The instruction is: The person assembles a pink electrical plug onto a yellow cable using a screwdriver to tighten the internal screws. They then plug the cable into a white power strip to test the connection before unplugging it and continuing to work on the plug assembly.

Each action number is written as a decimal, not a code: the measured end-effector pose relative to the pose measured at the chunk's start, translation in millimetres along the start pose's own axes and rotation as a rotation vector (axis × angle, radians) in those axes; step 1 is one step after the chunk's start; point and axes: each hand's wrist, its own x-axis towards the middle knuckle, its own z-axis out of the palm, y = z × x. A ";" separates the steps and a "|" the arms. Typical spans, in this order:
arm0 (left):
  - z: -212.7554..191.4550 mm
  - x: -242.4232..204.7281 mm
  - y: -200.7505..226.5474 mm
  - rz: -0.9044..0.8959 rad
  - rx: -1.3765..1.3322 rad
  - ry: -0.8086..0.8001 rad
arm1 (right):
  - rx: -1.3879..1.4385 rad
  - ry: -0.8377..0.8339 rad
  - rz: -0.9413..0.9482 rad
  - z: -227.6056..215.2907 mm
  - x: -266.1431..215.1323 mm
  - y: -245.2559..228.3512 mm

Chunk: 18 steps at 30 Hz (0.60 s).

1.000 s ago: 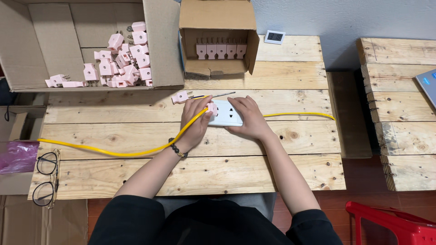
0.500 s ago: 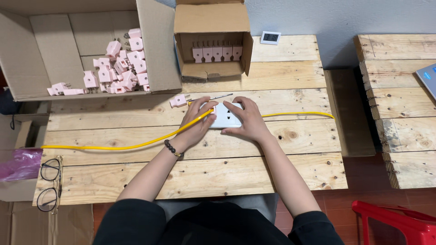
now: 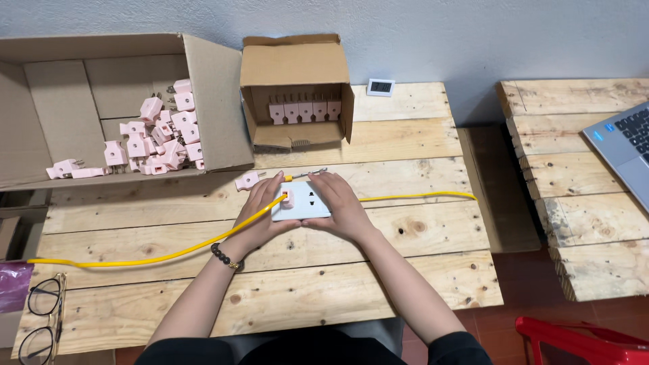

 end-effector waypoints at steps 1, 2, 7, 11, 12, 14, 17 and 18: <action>-1.4 2.7 -1.2 -0.001 0.000 0.005 | -0.001 -0.002 -0.005 -1.4 1.3 -1.7; -1.5 3.1 -1.8 -0.010 0.001 -0.012 | -0.020 -0.017 0.023 -2.4 1.1 -3.9; -0.2 6.5 -5.5 -0.039 -0.009 -0.046 | -0.020 -0.057 0.076 -6.7 -1.3 -17.1; -1.8 4.9 -7.1 0.007 0.001 -0.038 | -0.069 -0.161 0.113 -28.8 -5.5 -45.3; -2.6 6.3 -8.5 0.038 0.010 -0.038 | -0.093 -0.214 0.137 -37.8 -6.6 -52.3; -3.4 4.7 -8.0 0.029 0.011 -0.040 | -0.096 -0.186 0.050 -59.8 -22.5 -42.7; -2.1 3.1 -9.4 0.003 -0.012 -0.047 | -0.115 -0.101 0.096 -106.7 -60.2 -1.3; -1.8 4.7 -10.3 -0.008 -0.028 -0.050 | -0.131 -0.035 0.225 -125.3 -74.7 17.0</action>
